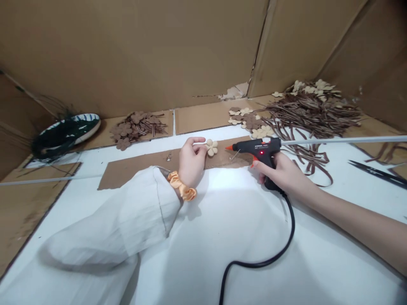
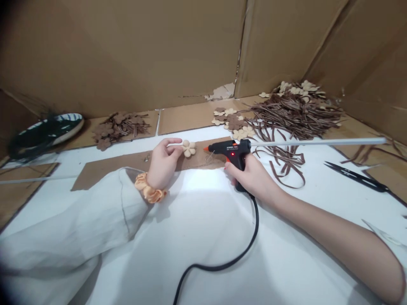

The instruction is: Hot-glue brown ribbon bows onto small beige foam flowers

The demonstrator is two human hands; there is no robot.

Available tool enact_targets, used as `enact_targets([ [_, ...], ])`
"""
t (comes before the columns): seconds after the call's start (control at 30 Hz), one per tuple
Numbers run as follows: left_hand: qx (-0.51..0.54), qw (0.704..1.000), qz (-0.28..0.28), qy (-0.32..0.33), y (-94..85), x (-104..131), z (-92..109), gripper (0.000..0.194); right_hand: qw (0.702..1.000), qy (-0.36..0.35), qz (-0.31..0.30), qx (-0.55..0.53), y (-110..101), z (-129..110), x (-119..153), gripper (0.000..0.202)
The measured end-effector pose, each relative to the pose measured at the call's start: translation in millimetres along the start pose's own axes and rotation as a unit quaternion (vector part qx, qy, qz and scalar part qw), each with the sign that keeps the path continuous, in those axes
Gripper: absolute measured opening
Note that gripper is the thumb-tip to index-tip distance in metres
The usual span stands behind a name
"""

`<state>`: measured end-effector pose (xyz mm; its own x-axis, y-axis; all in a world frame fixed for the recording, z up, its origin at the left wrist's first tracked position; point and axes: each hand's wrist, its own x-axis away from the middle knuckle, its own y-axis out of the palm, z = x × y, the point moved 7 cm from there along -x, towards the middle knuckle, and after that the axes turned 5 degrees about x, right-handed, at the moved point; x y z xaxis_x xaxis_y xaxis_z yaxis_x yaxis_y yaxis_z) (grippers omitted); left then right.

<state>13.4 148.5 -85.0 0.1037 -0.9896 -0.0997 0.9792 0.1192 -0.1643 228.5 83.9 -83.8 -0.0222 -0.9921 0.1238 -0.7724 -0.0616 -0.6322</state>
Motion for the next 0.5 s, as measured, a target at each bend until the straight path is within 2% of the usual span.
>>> enact_targets([
  [0.1,-0.047,0.999,-0.007,0.01,-4.0,-5.0,-1.2,0.012,0.999,0.002,-0.028,0.035,-3.6,7.7,-3.6,0.039],
  [0.2,-0.066,0.997,-0.012,0.022,-5.9,-7.6,-1.1,0.012,0.989,0.011,-0.035,0.141,-10.4,14.3,-6.3,0.048],
  [0.33,-0.101,0.994,-0.018,0.04,-6.9,-7.7,0.7,0.021,0.957,0.013,-0.051,0.284,-16.0,10.5,-4.7,0.052],
  [0.5,-0.139,0.987,-0.041,0.062,-6.2,-4.3,3.8,0.034,0.922,0.034,-0.073,0.379,-18.3,0.5,1.5,0.049],
])
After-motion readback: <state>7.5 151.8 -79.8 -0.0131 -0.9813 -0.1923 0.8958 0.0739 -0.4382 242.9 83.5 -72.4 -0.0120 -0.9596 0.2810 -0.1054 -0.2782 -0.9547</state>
